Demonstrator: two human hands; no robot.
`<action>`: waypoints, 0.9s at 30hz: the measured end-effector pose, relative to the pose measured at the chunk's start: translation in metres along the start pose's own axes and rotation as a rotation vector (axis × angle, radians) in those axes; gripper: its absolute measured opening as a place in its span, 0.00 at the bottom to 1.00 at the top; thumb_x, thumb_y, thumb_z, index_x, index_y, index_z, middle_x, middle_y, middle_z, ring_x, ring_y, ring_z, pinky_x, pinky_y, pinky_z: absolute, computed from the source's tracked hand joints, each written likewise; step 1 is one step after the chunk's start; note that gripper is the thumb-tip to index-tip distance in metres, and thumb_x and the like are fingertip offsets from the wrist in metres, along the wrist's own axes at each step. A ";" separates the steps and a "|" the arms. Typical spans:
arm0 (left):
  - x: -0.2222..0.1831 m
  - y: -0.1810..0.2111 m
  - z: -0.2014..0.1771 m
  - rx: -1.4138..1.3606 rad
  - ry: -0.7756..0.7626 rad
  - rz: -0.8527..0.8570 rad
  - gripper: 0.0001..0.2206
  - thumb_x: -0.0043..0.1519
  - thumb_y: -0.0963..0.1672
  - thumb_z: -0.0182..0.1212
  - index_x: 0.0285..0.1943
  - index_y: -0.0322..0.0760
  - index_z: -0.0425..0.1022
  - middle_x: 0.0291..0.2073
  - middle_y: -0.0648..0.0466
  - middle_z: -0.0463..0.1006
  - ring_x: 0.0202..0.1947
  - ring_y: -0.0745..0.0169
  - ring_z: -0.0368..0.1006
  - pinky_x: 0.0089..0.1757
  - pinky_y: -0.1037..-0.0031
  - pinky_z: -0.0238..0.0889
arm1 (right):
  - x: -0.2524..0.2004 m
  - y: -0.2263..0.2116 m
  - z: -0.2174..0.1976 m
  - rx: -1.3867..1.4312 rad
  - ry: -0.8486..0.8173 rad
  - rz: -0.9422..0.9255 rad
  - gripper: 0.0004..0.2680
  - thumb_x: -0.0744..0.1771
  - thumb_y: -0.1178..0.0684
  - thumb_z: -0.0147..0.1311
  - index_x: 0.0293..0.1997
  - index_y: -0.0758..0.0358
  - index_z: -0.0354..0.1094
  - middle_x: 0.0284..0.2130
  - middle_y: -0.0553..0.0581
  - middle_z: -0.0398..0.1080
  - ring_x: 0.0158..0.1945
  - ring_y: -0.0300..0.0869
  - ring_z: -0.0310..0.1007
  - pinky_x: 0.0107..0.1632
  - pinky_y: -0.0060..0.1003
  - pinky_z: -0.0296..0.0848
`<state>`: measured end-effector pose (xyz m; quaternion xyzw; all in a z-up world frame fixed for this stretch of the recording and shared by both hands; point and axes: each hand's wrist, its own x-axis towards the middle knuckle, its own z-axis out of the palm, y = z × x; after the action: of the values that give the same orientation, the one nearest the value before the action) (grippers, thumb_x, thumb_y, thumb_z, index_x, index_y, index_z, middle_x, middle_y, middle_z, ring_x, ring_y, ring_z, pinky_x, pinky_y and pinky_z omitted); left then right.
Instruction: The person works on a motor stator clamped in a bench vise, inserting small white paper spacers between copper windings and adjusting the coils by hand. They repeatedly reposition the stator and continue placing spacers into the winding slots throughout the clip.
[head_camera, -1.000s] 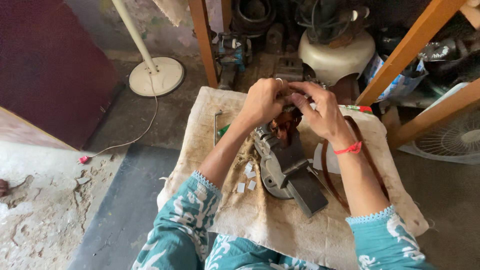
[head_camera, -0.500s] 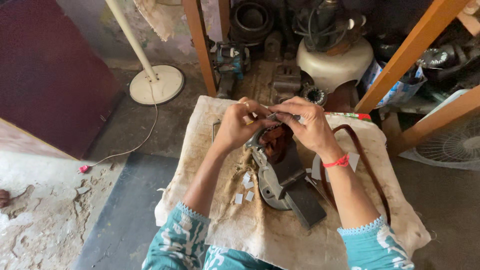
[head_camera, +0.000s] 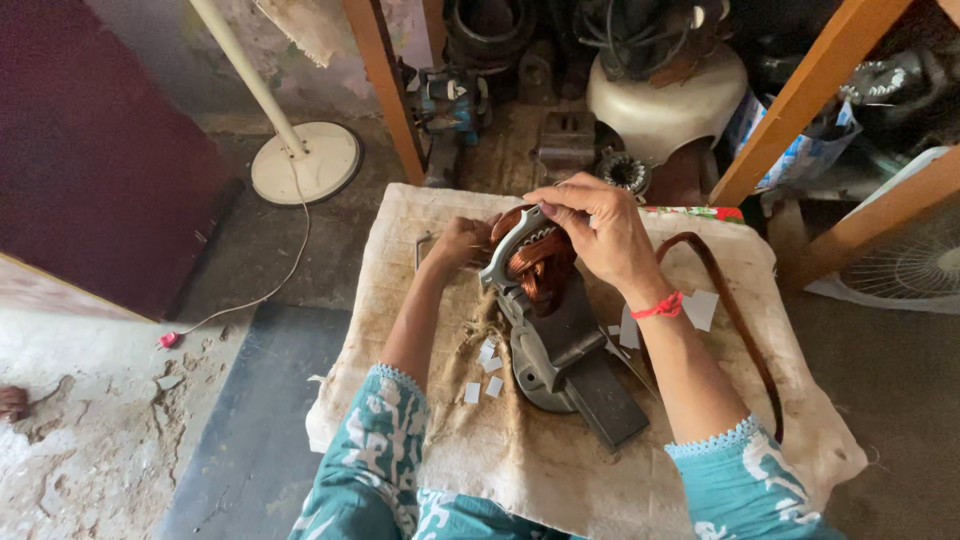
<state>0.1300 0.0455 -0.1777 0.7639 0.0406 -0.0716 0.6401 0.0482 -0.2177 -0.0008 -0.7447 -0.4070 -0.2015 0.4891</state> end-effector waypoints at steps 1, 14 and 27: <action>0.006 -0.004 -0.002 0.048 -0.001 -0.094 0.12 0.63 0.47 0.60 0.41 0.32 0.81 0.27 0.52 0.79 0.23 0.65 0.73 0.25 0.71 0.64 | 0.000 -0.001 0.000 -0.006 0.009 -0.013 0.05 0.69 0.60 0.59 0.48 0.61 0.78 0.37 0.57 0.77 0.40 0.42 0.78 0.44 0.34 0.74; 0.048 -0.100 0.005 1.011 0.211 0.471 0.12 0.63 0.46 0.54 0.41 0.33 0.77 0.35 0.38 0.81 0.40 0.38 0.77 0.41 0.52 0.69 | -0.001 -0.005 0.007 -0.039 0.022 -0.034 0.06 0.69 0.60 0.59 0.49 0.60 0.78 0.36 0.57 0.77 0.40 0.43 0.78 0.45 0.35 0.74; -0.070 -0.078 0.025 0.974 0.415 0.701 0.11 0.61 0.44 0.51 0.49 0.33 0.71 0.38 0.39 0.73 0.42 0.36 0.68 0.43 0.52 0.63 | -0.002 -0.004 0.009 -0.047 0.022 0.023 0.06 0.68 0.61 0.59 0.48 0.61 0.79 0.36 0.56 0.77 0.39 0.41 0.77 0.42 0.33 0.73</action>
<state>0.0480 0.0371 -0.2463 0.9334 -0.1257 0.2816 0.1833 0.0432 -0.2096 -0.0041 -0.7584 -0.3881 -0.2136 0.4781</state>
